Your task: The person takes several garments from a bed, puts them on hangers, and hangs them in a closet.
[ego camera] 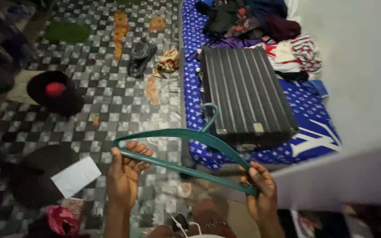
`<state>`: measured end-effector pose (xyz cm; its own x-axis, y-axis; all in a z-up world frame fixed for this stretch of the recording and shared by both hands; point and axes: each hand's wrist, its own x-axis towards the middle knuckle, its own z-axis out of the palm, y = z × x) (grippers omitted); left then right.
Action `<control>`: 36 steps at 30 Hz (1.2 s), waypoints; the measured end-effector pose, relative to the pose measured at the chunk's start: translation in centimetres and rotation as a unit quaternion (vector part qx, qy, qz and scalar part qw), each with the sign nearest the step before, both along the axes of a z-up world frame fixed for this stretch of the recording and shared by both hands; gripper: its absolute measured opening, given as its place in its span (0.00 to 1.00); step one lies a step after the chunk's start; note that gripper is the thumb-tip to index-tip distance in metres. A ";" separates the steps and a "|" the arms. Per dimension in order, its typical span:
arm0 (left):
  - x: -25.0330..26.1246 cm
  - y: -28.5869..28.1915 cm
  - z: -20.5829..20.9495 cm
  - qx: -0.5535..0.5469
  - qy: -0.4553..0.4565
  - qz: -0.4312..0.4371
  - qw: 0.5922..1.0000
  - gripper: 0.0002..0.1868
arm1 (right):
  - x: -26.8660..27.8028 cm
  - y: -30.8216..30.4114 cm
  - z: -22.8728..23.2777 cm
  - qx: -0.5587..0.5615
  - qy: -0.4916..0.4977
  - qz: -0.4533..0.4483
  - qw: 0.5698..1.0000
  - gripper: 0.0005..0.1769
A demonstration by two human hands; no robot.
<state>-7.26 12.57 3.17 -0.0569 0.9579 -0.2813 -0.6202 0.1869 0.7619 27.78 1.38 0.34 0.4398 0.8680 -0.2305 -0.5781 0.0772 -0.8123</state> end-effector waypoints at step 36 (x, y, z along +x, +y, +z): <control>-2.4 53.1 -9.1 -0.120 0.191 -0.044 0.973 0.21 | -2.3 54.3 1.9 -0.087 -0.136 -0.089 0.983 0.22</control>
<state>-9.66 65.65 -5.89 -0.1221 0.8734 -0.4714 -0.2742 0.4268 0.8618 25.50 55.73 2.20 0.6472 0.7295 -0.2215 -0.3284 0.0046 -0.9445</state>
